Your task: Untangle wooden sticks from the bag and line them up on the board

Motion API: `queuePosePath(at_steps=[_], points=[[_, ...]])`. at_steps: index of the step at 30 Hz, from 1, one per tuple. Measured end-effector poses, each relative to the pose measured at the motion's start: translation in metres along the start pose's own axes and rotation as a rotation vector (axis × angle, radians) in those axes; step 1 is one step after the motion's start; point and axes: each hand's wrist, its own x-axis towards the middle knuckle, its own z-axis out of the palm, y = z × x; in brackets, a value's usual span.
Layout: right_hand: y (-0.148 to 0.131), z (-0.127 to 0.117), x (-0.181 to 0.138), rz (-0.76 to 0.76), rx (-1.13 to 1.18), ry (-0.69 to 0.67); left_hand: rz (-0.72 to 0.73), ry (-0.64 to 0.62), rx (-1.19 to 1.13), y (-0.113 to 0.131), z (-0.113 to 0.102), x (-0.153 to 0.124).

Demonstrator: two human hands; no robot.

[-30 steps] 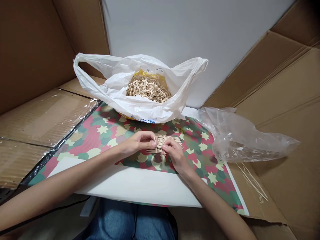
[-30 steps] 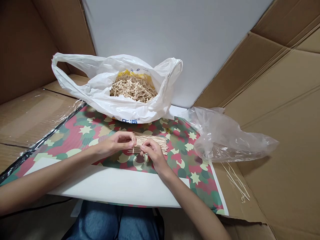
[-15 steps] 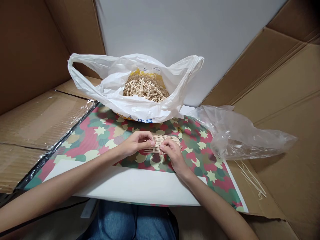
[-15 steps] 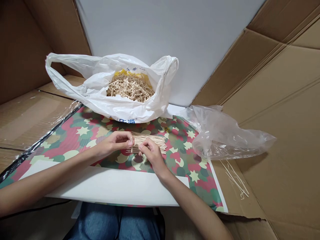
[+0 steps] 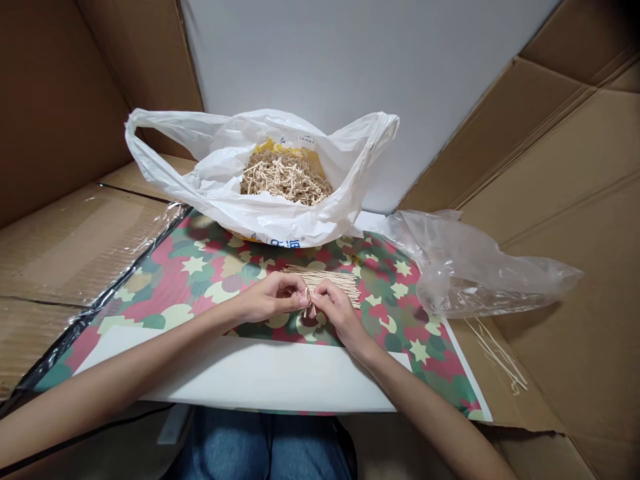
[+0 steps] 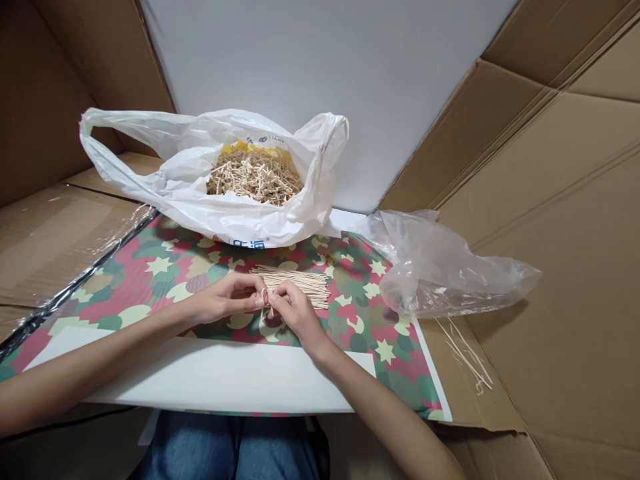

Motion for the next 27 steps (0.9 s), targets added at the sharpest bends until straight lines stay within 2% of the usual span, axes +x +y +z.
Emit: queuePosePath(at_steps=[3,6,8,10,12,15,22,27], points=[[0.0,-0.001,-0.001,0.021,-0.004,-0.036,-0.013,0.021,0.035,-0.002,0.0,0.001],[-0.002,-0.002,-0.003,-0.027,-0.226,0.014,-0.022,0.07,0.087,-0.005,0.0,0.003],[-0.002,-0.003,-0.004,-0.187,-0.525,0.079,-0.045,0.105,0.175,-0.006,0.0,0.004],[0.0,-0.004,-0.004,-0.412,-0.846,0.092,-0.073,0.096,0.294,-0.006,0.0,0.004],[0.003,-0.004,-0.003,-0.594,-1.109,0.033,-0.091,0.069,0.431,-0.004,0.0,0.003],[0.006,-0.002,-0.002,-0.689,-1.367,-0.108,-0.122,0.051,0.623,0.003,-0.002,0.0],[0.005,0.003,-0.004,-0.685,-1.517,-0.247,-0.211,-0.078,0.744,0.013,-0.008,-0.005],[0.005,0.005,-0.005,-0.628,-1.473,-0.255,-0.201,-0.123,0.676,0.011,-0.011,-0.005]])
